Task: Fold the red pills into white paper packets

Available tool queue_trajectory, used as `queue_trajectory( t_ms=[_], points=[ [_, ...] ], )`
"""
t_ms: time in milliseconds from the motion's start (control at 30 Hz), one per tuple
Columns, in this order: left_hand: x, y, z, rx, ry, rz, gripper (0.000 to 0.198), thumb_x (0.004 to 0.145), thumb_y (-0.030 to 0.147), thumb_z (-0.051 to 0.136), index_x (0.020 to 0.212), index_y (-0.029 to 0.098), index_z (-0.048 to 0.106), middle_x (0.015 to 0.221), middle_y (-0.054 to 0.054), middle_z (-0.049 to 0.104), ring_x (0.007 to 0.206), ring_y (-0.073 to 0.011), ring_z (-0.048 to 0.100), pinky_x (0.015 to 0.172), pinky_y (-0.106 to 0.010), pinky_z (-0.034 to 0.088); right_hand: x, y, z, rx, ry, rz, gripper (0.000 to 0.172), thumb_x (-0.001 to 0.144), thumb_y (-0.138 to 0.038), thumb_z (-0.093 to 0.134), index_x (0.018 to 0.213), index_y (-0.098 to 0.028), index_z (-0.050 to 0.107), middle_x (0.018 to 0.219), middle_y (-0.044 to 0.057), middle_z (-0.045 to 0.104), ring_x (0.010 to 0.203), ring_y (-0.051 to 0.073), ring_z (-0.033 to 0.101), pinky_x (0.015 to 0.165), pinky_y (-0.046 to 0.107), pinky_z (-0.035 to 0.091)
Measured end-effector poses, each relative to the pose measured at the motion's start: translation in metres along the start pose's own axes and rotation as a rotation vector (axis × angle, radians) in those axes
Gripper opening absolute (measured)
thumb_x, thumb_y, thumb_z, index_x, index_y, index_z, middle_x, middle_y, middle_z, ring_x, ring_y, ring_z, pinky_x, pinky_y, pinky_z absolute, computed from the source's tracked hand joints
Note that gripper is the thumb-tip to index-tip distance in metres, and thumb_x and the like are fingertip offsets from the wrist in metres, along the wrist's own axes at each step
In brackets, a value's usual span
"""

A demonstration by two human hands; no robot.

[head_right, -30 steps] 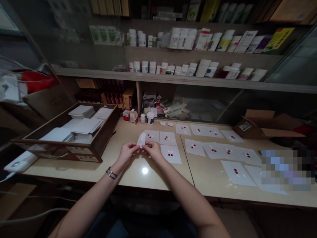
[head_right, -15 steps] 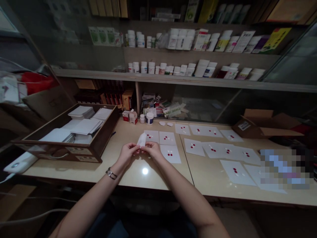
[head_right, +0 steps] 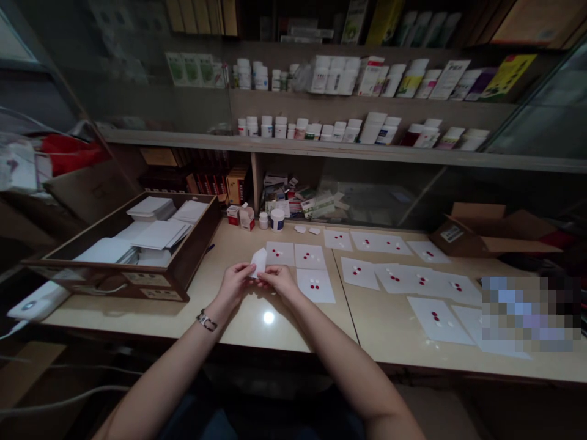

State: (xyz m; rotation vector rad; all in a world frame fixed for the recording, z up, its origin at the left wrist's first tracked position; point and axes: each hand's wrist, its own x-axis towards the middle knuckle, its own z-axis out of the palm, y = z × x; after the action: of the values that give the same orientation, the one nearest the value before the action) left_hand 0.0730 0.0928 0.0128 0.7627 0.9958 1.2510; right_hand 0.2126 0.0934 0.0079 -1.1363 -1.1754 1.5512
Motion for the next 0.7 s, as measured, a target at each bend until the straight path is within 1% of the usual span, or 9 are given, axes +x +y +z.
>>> queue_trajectory(
  t_ms=[67,133,267,300,367,467,567,700],
  points=[
    [-0.001,0.002,0.0,0.029,-0.033,-0.007,0.035,0.05,0.033,0.083,0.069,0.01,0.065,0.057,-0.003,0.063,0.046,-0.0113,0.056,0.048,-0.021,0.043,-0.001,-0.001,0.0,-0.028,-0.011,0.003,0.031,0.059,-0.041,0.076,0.063,-0.012,0.068,0.055,0.004,0.064,0.047,0.01,0.055,0.046,0.02,0.039],
    [-0.003,0.004,0.0,0.055,-0.048,-0.007,0.033,0.05,0.033,0.083,0.066,0.01,0.065,0.056,-0.004,0.063,0.048,-0.0121,0.057,0.05,-0.022,0.045,-0.001,-0.003,0.0,-0.074,-0.004,-0.009,0.032,0.059,-0.042,0.075,0.063,-0.012,0.067,0.054,0.004,0.063,0.046,0.01,0.054,0.045,0.02,0.039],
    [-0.005,0.004,0.0,0.047,-0.018,0.015,0.032,0.047,0.032,0.084,0.059,0.009,0.065,0.055,-0.003,0.062,0.05,-0.0101,0.055,0.052,-0.02,0.044,0.001,-0.008,-0.001,-0.107,0.074,-0.117,0.034,0.059,-0.044,0.074,0.074,-0.013,0.068,0.061,0.002,0.064,0.042,0.009,0.05,0.041,0.02,0.036],
    [-0.004,0.003,0.0,0.036,-0.023,0.003,0.033,0.047,0.032,0.085,0.06,0.009,0.065,0.055,-0.003,0.062,0.05,-0.0102,0.055,0.052,-0.02,0.044,0.002,-0.008,-0.002,-0.109,0.093,-0.139,0.034,0.059,-0.044,0.074,0.073,-0.013,0.068,0.06,0.001,0.063,0.042,0.009,0.049,0.04,0.02,0.036],
    [-0.004,0.002,0.0,0.015,-0.035,-0.032,0.035,0.045,0.032,0.085,0.061,0.008,0.065,0.055,-0.004,0.062,0.051,-0.0113,0.056,0.052,-0.021,0.044,0.003,-0.008,-0.003,-0.118,0.126,-0.158,0.033,0.059,-0.044,0.074,0.066,-0.014,0.066,0.054,0.0,0.06,0.041,0.009,0.048,0.039,0.02,0.034],
    [-0.004,0.001,0.002,0.027,-0.039,-0.045,0.037,0.044,0.033,0.086,0.063,0.008,0.066,0.058,-0.005,0.063,0.052,-0.0131,0.057,0.053,-0.023,0.045,0.002,-0.006,-0.004,-0.132,0.16,-0.144,0.033,0.059,-0.045,0.073,0.06,-0.014,0.064,0.047,-0.001,0.054,0.039,0.01,0.046,0.036,0.02,0.033],
    [-0.005,0.005,0.004,0.081,-0.006,0.012,0.036,0.044,0.034,0.084,0.063,0.009,0.066,0.057,-0.003,0.062,0.05,-0.0115,0.054,0.05,-0.022,0.043,0.001,-0.006,-0.006,-0.148,0.161,-0.113,0.034,0.059,-0.047,0.073,0.06,-0.014,0.065,0.047,-0.001,0.054,0.038,0.01,0.047,0.035,0.02,0.033],
    [-0.009,0.011,0.007,0.194,0.038,0.114,0.033,0.048,0.038,0.081,0.055,0.01,0.064,0.048,0.001,0.055,0.046,-0.0095,0.048,0.046,-0.02,0.037,-0.001,-0.008,-0.006,-0.166,0.165,-0.088,0.038,0.061,-0.049,0.072,0.062,-0.013,0.065,0.047,-0.001,0.054,0.038,0.01,0.047,0.034,0.019,0.033]
  ],
)
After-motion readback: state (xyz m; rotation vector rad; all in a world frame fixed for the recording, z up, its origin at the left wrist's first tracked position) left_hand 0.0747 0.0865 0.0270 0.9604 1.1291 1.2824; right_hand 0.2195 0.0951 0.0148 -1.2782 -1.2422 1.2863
